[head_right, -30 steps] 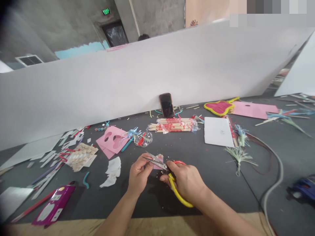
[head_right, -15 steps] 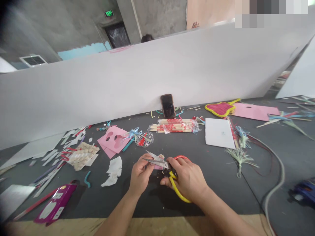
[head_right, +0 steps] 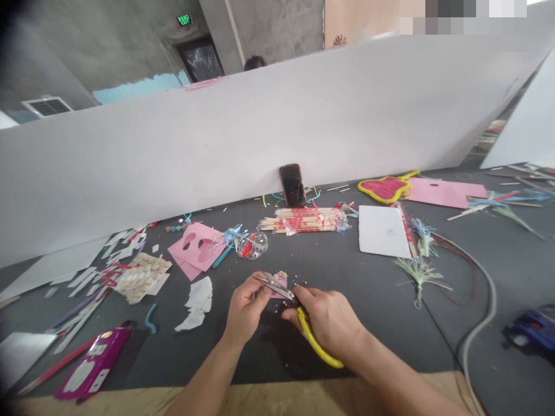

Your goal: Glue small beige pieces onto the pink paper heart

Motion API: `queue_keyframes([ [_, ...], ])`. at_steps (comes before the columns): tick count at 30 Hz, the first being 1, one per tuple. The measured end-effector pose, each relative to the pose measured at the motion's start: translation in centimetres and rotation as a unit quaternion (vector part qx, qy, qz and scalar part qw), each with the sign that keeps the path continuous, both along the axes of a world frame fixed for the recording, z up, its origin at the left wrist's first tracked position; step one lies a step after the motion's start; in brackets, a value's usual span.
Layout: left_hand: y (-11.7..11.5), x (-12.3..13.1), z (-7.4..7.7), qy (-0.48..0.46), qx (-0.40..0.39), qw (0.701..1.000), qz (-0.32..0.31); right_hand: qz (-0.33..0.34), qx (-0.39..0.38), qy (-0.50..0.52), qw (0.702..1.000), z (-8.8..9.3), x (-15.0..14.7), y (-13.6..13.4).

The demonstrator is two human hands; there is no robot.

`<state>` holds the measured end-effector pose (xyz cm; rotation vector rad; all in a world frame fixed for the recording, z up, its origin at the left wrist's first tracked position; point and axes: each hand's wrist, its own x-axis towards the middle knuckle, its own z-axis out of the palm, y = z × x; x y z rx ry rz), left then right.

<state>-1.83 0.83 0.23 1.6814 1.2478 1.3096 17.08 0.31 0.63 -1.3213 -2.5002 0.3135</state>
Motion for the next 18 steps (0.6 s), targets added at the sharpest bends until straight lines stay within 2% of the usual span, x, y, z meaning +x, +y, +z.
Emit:
queue_keyframes([
  [6,-0.2,0.3,-0.1,0.021,-0.014,0.999,0.032,-0.034,0.008,-0.012,0.999,0.4,-0.1,0.0],
  [11,-0.1,0.2,-0.6,0.036,0.004,0.997,0.065,-0.036,0.012,-0.006,0.999,0.4,-0.1,0.2],
  [15,0.0,0.1,-1.1,0.027,0.014,0.998,0.058,-0.027,0.014,-0.006,1.000,0.5,-0.1,0.4],
  [18,0.1,-0.1,-0.8,0.014,0.013,0.999,0.035,-0.023,0.003,-0.002,1.000,0.6,-0.1,0.5],
])
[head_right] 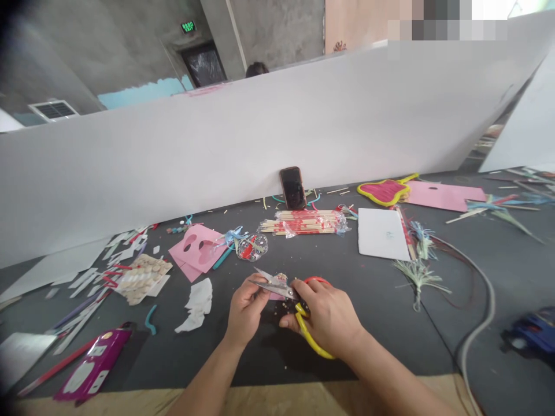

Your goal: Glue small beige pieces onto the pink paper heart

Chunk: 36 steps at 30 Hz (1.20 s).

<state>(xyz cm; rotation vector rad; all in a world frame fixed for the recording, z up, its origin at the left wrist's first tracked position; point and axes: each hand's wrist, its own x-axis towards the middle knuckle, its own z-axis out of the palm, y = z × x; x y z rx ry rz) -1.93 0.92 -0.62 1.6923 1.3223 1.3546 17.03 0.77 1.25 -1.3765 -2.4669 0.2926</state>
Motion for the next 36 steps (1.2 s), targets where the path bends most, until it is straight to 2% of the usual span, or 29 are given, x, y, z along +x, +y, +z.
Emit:
queue_keyframes([
  [4,0.3,-0.4,0.8,-0.020,-0.011,0.997,-0.072,0.005,-0.016,0.007,1.000,0.0,0.1,0.0],
  [7,0.4,-0.5,1.0,-0.034,-0.013,0.995,-0.091,0.007,-0.022,0.010,1.000,-0.3,0.1,-0.1],
  [13,0.0,-0.1,0.8,-0.052,-0.036,0.995,-0.073,0.005,-0.031,0.000,1.000,-0.7,0.2,-0.3],
  [20,-0.2,0.4,0.7,-0.003,-0.055,0.998,0.000,-0.009,-0.012,-0.002,1.000,-1.0,0.0,-0.2],
  [29,0.0,0.2,0.0,-0.059,-0.032,0.998,0.003,-0.008,0.008,0.002,1.000,0.1,0.1,0.0],
  [36,0.2,-0.4,0.9,-0.093,-0.067,0.989,-0.099,0.013,-0.034,0.030,0.999,-0.3,0.0,0.0],
])
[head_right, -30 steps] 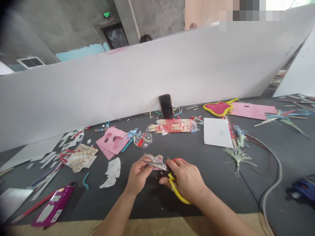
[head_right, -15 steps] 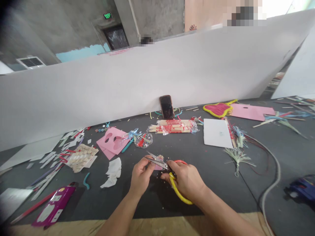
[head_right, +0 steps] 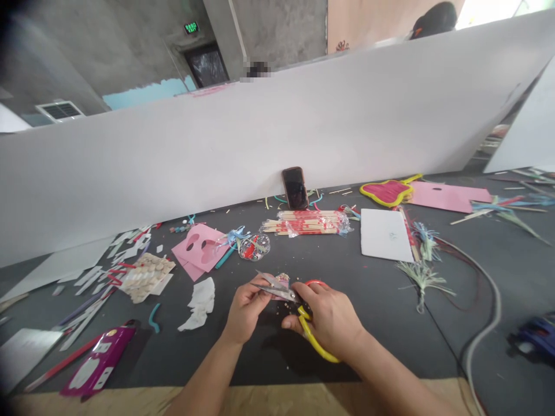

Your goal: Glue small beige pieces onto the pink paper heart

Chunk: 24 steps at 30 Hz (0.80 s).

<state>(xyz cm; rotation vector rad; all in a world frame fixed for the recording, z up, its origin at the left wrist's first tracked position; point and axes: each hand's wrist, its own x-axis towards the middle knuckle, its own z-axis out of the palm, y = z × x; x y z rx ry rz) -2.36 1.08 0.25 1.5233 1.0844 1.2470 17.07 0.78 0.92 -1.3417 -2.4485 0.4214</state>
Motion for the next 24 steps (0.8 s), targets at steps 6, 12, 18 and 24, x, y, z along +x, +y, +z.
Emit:
queue_keyframes([
  [6,0.07,0.20,-0.68,-0.070,-0.051,0.996,-0.020,0.000,-0.028,-0.013,1.000,-0.21,0.07,-0.28],
  [12,-0.31,0.78,-0.21,-0.040,-0.062,0.997,0.004,-0.023,-0.025,-0.022,0.999,0.17,-0.09,-0.49],
  [18,-0.41,0.72,-0.35,0.113,0.027,0.988,0.105,-0.043,-0.003,-0.018,0.999,-0.07,-0.16,-0.25],
  [24,-0.33,0.51,-0.78,0.110,0.083,0.983,0.118,-0.018,0.040,-0.016,0.999,0.49,-0.08,-0.08],
])
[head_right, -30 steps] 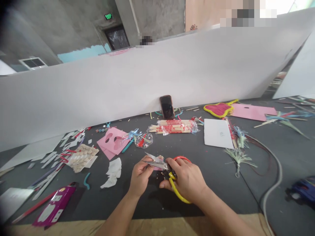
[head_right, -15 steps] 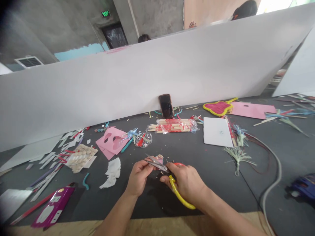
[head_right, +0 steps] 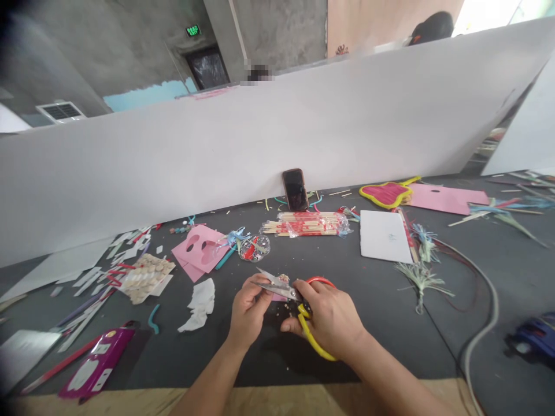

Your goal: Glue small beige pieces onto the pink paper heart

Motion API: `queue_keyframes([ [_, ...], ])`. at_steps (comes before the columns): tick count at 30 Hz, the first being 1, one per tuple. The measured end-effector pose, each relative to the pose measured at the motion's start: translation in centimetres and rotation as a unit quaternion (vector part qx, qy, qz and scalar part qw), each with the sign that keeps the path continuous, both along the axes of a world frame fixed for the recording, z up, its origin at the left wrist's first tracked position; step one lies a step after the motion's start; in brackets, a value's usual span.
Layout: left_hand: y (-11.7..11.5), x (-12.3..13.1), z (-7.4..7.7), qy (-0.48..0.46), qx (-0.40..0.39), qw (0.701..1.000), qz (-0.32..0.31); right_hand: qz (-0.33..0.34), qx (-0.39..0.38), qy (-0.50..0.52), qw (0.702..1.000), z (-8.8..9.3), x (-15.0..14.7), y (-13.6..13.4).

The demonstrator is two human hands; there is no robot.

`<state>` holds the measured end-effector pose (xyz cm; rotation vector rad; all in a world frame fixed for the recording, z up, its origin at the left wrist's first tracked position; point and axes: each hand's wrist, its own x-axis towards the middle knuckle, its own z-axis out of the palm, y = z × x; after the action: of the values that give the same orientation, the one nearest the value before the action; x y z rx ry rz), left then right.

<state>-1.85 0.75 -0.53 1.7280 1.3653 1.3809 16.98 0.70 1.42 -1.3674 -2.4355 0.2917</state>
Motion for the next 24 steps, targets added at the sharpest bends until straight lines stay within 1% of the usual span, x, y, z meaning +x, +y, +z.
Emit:
queue_keyframes([
  [6,0.3,-0.4,0.4,0.002,0.017,0.998,-0.059,0.015,-0.014,0.009,1.000,-0.3,0.2,0.2],
  [10,0.2,-0.2,0.7,-0.010,-0.011,0.998,-0.064,0.025,-0.021,0.011,0.999,-0.7,0.3,0.0],
  [17,-0.3,0.5,0.6,-0.063,-0.080,0.993,-0.057,0.002,-0.025,-0.003,1.000,-0.7,0.1,-0.4],
  [20,-0.3,0.6,0.5,-0.073,-0.083,0.992,-0.057,0.002,-0.033,-0.011,0.999,-0.8,0.1,-0.3],
  [24,0.0,0.6,0.4,-0.122,-0.099,0.985,-0.069,-0.003,-0.007,-0.023,1.000,-0.6,0.0,-0.1],
])
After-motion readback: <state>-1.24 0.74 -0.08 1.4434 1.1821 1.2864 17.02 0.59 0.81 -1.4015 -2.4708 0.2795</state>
